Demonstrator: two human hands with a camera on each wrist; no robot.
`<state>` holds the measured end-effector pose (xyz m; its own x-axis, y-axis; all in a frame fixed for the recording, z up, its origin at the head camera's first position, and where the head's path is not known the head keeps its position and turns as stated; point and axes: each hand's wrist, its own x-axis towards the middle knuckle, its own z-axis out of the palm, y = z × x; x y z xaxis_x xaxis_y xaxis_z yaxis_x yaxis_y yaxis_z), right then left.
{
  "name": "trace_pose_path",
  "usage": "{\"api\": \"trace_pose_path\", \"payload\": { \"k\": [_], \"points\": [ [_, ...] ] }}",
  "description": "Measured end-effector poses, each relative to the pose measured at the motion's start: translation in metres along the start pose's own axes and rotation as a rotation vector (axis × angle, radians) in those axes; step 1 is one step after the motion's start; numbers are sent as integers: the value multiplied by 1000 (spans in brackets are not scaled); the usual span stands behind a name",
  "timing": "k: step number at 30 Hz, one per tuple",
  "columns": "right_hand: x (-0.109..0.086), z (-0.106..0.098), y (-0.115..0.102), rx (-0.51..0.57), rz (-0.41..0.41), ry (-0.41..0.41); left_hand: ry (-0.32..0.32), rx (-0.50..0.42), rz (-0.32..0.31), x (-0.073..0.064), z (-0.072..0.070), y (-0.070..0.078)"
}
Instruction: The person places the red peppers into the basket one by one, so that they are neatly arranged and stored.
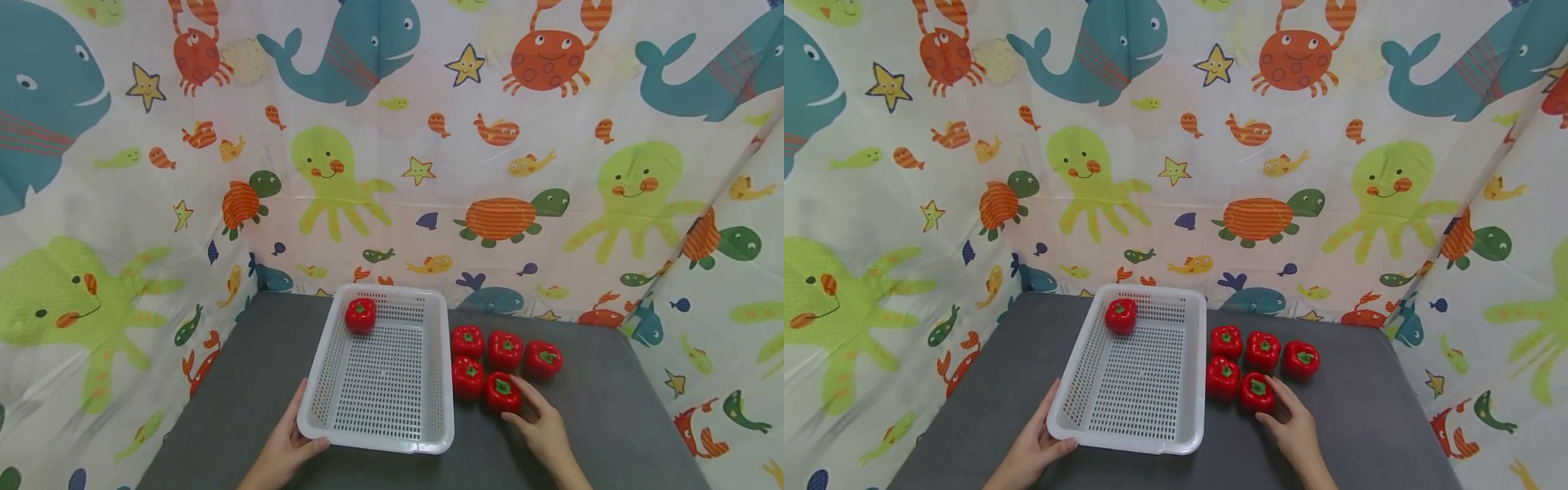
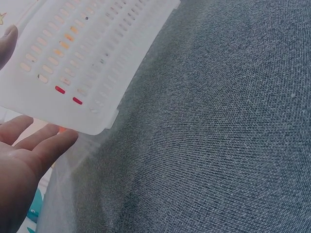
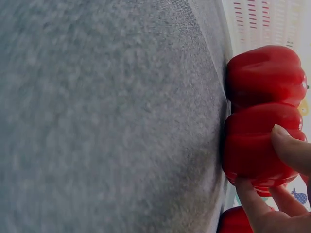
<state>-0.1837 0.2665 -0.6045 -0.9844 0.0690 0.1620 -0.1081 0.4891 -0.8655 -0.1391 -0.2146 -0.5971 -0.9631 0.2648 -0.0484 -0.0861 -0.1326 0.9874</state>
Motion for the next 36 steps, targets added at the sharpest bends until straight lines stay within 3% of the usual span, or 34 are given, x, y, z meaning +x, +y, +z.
{"api": "trace_pose_path", "payload": {
  "k": [9,15,22,29,36],
  "points": [
    [-6,-15,-16,-59,45,109,-6,-16,17,-1,0,-2],
    [-2,-23,-42,-85,66,154,0,18,56,-1,1,-2],
    [5,-24,-77,-111,46,169,0,21,30,-1,2,-2],
    [19,-16,-107,-104,-15,112,-2,16,37,-2,2,0],
    [30,-4,-122,-69,-47,55,-1,22,19,-2,2,0]
  ]
}}
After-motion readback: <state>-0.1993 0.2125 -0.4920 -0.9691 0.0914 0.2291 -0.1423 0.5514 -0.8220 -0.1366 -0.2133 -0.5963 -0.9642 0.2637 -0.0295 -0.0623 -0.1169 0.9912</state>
